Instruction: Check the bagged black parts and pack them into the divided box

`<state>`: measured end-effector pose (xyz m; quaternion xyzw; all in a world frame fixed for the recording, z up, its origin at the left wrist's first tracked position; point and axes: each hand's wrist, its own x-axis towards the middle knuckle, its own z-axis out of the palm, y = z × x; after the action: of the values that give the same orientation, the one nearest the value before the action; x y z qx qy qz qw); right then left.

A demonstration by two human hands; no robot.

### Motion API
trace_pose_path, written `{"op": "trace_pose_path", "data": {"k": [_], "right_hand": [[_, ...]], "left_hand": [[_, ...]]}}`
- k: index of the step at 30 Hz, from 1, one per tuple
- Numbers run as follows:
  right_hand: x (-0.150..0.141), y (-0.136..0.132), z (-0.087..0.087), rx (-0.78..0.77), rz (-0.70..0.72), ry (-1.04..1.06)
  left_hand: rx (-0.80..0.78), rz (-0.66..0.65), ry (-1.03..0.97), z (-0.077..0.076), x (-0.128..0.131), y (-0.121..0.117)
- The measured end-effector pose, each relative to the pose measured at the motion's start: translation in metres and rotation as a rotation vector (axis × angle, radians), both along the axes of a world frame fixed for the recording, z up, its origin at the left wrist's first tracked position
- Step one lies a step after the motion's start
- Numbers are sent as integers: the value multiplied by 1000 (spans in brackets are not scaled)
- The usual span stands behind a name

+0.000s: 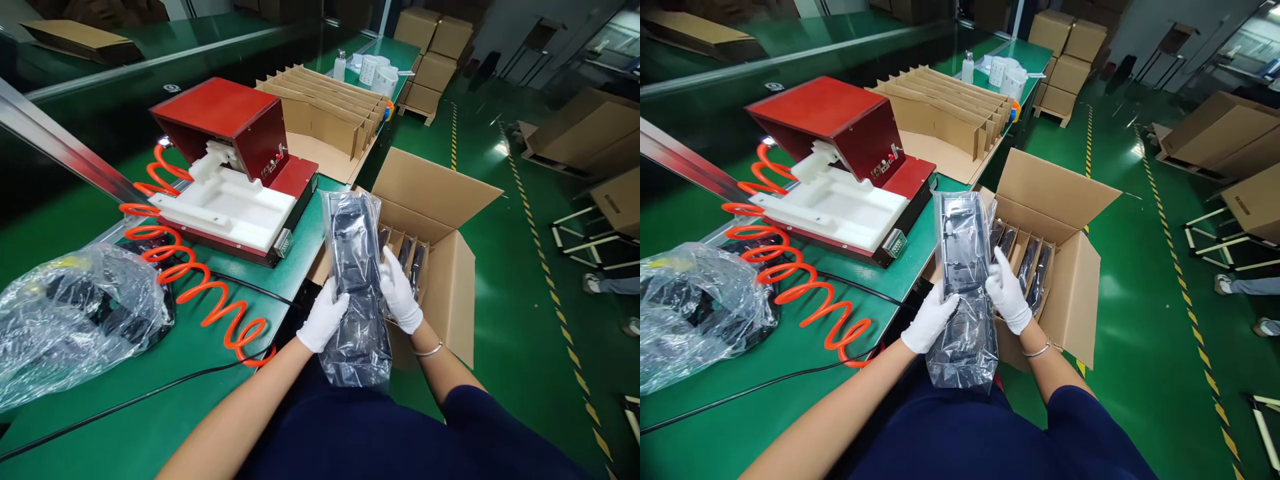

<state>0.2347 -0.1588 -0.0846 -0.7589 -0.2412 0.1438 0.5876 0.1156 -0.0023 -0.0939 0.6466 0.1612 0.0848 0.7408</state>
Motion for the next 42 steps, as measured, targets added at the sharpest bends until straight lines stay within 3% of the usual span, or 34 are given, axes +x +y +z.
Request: {"op": "trace_pose_path", "data": {"k": [3, 5, 8, 17, 24, 30, 37, 42], "right_hand": [[24, 4, 15, -17, -104, 132], [38, 10, 27, 23, -72, 175], [49, 18, 39, 127, -10, 81], [52, 24, 34, 87, -109, -62], [37, 15, 43, 170, 210, 127], [31, 15, 38, 119, 233, 137], [11, 1, 44, 46, 438, 295], [2, 1, 50, 42, 511, 335]], "left_hand": [[-23, -8, 23, -2, -2, -5], [-10, -35, 18, -1, -3, -7], [-11, -68, 13, 0, -4, -8], [-55, -88, -15, -1, -3, -9], [-141, -28, 16, 4, -2, -2], [-299, -35, 20, 9, -1, 2], [-389, 36, -43, 20, 2, 5], [-439, 85, 15, 24, 3, 4]]}}
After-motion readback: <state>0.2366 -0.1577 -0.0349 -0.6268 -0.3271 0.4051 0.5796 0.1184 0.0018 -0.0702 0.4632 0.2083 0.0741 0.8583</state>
